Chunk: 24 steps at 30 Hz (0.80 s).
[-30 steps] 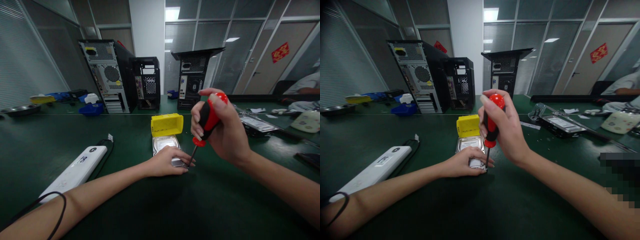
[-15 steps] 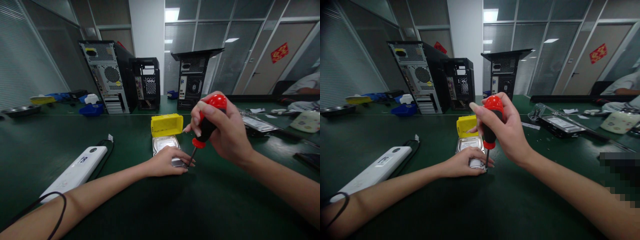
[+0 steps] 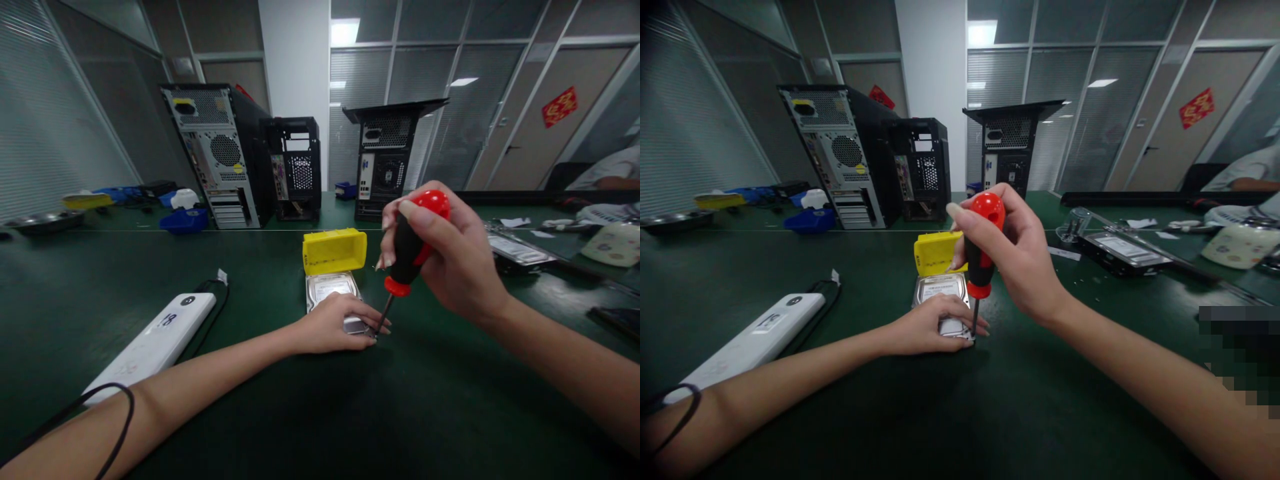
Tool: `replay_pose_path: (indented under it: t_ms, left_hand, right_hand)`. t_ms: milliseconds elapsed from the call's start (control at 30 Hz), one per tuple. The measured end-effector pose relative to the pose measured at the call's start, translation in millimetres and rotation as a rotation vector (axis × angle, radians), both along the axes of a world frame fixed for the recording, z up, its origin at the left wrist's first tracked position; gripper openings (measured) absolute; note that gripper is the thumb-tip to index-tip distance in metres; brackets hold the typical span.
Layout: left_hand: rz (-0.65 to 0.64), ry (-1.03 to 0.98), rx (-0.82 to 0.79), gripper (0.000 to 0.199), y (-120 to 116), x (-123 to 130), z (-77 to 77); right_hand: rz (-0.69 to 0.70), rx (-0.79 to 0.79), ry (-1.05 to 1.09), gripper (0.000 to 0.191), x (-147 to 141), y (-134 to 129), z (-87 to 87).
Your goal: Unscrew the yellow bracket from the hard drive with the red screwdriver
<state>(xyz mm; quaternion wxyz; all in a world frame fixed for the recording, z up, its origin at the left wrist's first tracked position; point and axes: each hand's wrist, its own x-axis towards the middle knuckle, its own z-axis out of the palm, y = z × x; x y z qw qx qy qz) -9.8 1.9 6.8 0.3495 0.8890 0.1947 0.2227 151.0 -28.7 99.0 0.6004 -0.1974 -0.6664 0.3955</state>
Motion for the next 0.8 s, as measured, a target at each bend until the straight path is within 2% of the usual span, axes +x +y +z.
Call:
replay_pose_path:
  t_ms: [333,533,667,733,800]
  left_hand:
    - [0.026,0.050,0.017,0.027,-1.4,0.8,1.7]
    - [0.024,0.052,0.027,0.029,-1.2,0.7,1.4]
    - [0.008,0.033,0.038,0.027,-0.5,0.0,0.8]
    - [0.004,0.027,0.043,0.027,-0.6,-0.7,0.4]
    - [0.012,0.035,0.039,0.028,-0.9,-1.6,-0.1]
  right_hand:
    - [-0.050,-0.009,0.035,0.014,-3.8,-2.5,-0.4]
    - [-0.010,-0.040,0.067,0.012,-3.9,-4.9,0.2]
    - [-0.063,-0.042,0.176,0.009,0.4,-9.1,15.1]
    - [-0.151,-0.043,0.276,0.009,9.0,-9.6,29.4]
    - [-0.259,-0.031,0.389,0.018,23.4,-5.8,45.6]
